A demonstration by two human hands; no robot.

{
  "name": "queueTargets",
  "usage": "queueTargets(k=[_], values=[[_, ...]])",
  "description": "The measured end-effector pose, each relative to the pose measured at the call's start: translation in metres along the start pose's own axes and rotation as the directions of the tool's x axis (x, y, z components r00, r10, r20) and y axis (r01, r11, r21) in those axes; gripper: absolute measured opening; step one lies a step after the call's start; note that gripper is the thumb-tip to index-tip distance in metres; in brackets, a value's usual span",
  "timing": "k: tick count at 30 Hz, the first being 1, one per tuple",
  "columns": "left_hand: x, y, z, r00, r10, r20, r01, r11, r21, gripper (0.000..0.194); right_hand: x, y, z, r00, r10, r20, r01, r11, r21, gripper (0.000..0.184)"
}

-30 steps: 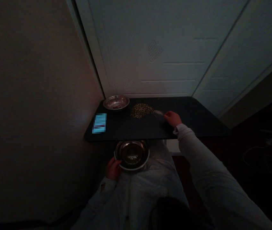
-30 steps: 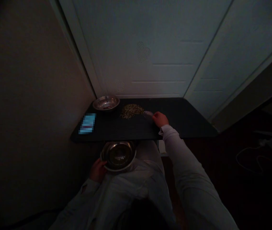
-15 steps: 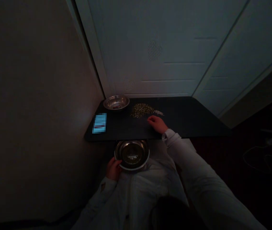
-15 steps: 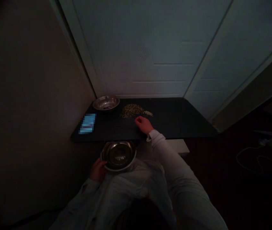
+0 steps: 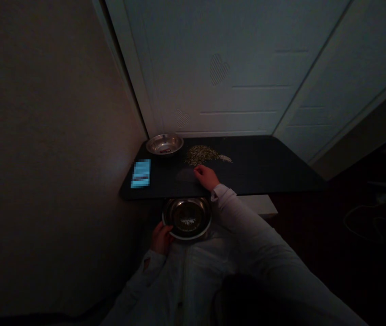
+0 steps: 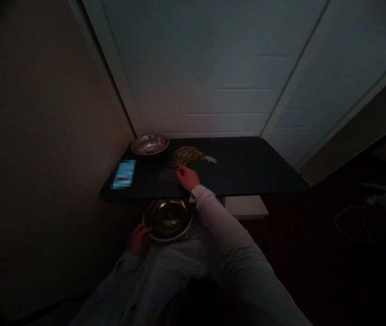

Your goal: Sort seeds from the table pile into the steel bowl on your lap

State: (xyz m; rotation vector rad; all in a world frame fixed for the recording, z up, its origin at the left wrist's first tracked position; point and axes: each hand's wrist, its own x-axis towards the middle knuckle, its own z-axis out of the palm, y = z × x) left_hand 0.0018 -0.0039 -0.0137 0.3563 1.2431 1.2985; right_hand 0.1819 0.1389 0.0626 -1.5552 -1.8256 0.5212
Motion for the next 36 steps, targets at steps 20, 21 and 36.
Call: queueTargets(k=[20, 21, 36], values=[[0.000, 0.001, 0.001, 1.000, -0.006, 0.021, 0.006, 1.000, 0.004, 0.023, -0.014, -0.004, -0.005, 0.983, -0.099, 0.156, 0.097, 0.995, 0.022, 0.021], [0.000, 0.001, 0.001, 1.000, -0.007, 0.018, 0.007, 1.000, -0.006, 0.024, -0.015, -0.005, -0.005, 0.982, -0.100, 0.159, 0.098, 0.995, 0.019, 0.020], [-0.002, 0.002, 0.003, 1.000, 0.005, 0.030, -0.006, 1.000, 0.006, 0.022, -0.016, -0.015, 0.003, 0.986, -0.091, 0.141, 0.092, 0.996, -0.002, 0.020]])
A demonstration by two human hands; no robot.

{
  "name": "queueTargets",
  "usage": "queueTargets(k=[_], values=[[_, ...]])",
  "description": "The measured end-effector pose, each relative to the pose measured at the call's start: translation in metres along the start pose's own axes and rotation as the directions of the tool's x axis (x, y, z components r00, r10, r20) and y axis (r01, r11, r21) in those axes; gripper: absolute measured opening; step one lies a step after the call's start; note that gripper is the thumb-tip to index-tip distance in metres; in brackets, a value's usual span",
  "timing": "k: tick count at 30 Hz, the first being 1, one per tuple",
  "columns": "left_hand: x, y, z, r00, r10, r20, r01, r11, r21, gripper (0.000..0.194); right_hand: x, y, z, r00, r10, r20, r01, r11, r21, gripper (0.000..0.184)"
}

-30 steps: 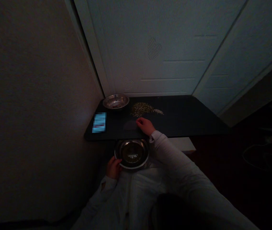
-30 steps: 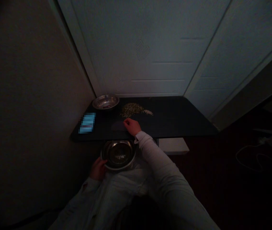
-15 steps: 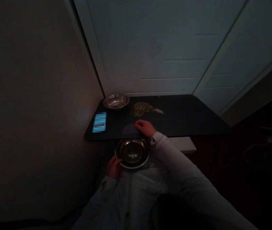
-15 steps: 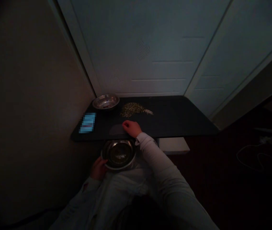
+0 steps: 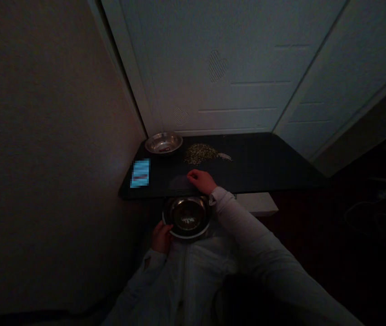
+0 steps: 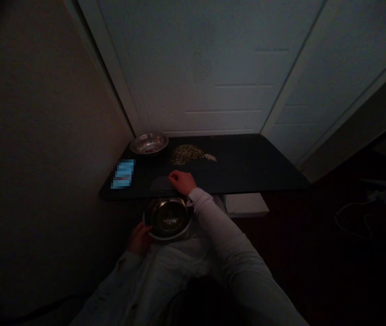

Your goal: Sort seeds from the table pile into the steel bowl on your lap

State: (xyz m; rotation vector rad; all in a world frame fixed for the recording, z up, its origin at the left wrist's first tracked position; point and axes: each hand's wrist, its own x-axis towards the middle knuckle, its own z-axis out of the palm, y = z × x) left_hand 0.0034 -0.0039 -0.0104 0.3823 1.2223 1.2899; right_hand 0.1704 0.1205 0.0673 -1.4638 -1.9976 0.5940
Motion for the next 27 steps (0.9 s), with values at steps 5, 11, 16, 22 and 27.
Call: queueTargets(k=[5, 11, 16, 22, 27], values=[[-0.001, 0.001, 0.000, 1.000, -0.012, -0.028, 0.012, 1.000, -0.001, 0.027, 0.008, -0.007, 0.010, 0.999, -0.051, 0.018, 0.050, 0.998, 0.042, 0.021], [0.002, -0.001, -0.001, 1.000, -0.014, -0.014, 0.014, 1.000, -0.014, 0.021, 0.020, -0.010, 0.017, 0.993, -0.114, 0.038, 0.109, 0.987, 0.116, 0.021], [0.000, 0.000, 0.000, 0.999, -0.021, -0.025, 0.020, 0.999, -0.035, 0.023, 0.023, -0.011, 0.016, 0.981, -0.176, 0.076, 0.165, 0.977, 0.137, 0.020], [0.000, -0.001, -0.001, 1.000, -0.001, -0.002, 0.001, 1.000, -0.025, 0.022, 0.022, -0.009, 0.009, 0.973, -0.211, 0.093, 0.196, 0.969, 0.149, 0.020], [0.002, -0.002, -0.003, 1.000, 0.017, 0.012, -0.017, 1.000, 0.009, 0.021, 0.022, -0.006, 0.005, 0.970, -0.220, 0.101, 0.203, 0.967, 0.156, 0.020]])
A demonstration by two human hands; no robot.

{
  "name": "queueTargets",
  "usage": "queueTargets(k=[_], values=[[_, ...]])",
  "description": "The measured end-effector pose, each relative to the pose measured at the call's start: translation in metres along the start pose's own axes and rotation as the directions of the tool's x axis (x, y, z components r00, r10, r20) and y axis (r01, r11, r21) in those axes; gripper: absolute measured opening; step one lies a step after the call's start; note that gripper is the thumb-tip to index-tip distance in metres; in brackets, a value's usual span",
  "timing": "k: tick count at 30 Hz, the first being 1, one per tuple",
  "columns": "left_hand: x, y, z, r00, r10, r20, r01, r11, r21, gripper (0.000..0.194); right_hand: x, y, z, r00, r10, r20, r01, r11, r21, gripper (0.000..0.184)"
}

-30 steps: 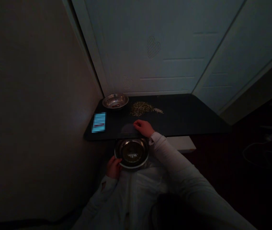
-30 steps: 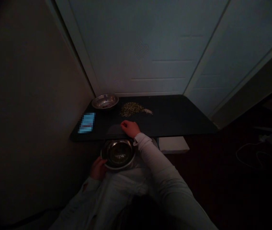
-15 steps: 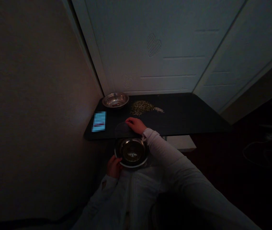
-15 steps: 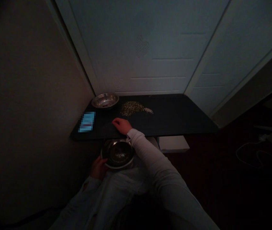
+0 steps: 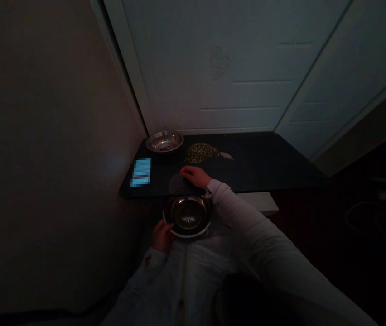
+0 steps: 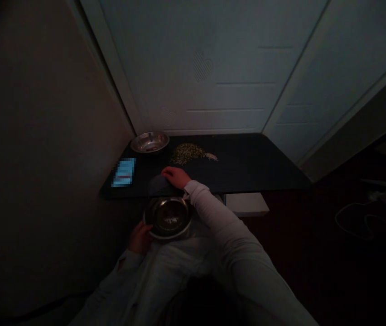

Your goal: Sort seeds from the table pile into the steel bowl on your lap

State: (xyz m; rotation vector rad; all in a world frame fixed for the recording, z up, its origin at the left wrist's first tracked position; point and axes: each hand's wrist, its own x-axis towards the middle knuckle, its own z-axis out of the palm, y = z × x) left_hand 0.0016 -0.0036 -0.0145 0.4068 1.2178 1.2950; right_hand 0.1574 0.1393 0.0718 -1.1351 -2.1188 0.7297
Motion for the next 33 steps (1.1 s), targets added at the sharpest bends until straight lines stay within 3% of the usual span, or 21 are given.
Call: queueTargets(k=[12, 33], values=[[0.004, -0.003, -0.003, 0.999, -0.034, -0.022, 0.033, 0.998, -0.048, 0.029, -0.007, 0.007, -0.009, 1.000, 0.017, -0.001, -0.017, 0.998, 0.052, 0.019], [0.001, 0.001, -0.001, 1.000, -0.028, -0.007, 0.028, 0.999, -0.031, 0.024, -0.023, 0.015, -0.020, 0.997, 0.055, -0.046, -0.055, 0.998, -0.005, 0.019]])
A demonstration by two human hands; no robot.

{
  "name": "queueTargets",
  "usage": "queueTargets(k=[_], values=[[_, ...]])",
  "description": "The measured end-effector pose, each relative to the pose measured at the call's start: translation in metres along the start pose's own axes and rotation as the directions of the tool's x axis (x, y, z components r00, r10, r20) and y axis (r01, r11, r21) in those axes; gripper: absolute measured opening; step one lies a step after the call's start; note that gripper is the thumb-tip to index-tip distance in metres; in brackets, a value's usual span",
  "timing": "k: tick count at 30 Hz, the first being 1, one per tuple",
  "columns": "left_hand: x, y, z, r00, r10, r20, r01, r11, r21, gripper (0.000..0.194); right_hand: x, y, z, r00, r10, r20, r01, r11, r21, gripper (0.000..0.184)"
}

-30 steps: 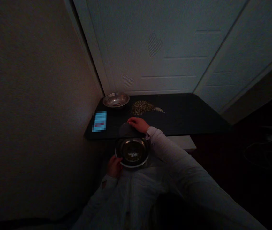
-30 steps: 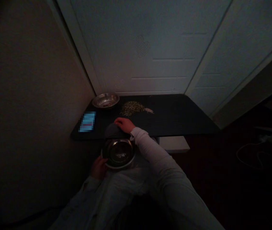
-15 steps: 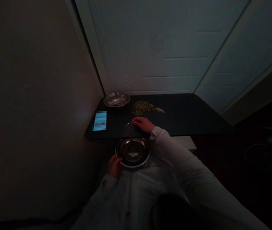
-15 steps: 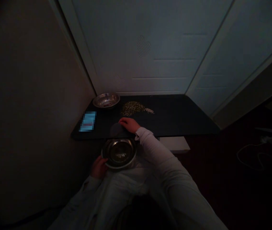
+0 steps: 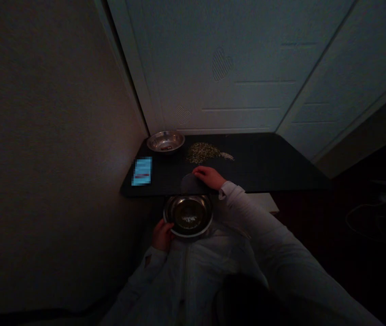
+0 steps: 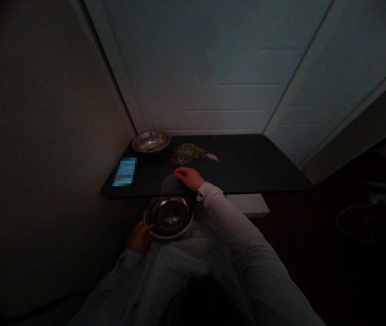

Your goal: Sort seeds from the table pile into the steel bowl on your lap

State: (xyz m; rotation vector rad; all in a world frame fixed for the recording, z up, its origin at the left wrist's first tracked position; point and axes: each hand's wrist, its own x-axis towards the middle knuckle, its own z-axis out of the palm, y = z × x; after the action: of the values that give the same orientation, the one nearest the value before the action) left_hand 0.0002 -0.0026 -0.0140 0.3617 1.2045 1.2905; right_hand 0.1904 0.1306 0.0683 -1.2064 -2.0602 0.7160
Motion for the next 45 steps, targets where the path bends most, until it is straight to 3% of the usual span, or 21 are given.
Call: queueTargets(k=[9, 28, 45], values=[[0.001, -0.002, -0.002, 1.000, 0.007, -0.009, -0.007, 1.000, 0.007, 0.022, -0.014, -0.005, 0.002, 0.997, 0.047, -0.067, -0.052, 0.995, -0.083, 0.019], [0.001, -0.003, -0.002, 1.000, 0.010, 0.010, -0.011, 1.000, 0.028, 0.023, -0.029, -0.006, 0.006, 0.986, 0.097, -0.139, -0.107, 0.992, -0.067, 0.020], [0.000, -0.003, 0.000, 1.000, 0.017, 0.023, -0.018, 0.998, 0.056, 0.025, -0.029, -0.006, 0.003, 0.990, 0.115, -0.086, -0.121, 0.990, -0.077, 0.020]])
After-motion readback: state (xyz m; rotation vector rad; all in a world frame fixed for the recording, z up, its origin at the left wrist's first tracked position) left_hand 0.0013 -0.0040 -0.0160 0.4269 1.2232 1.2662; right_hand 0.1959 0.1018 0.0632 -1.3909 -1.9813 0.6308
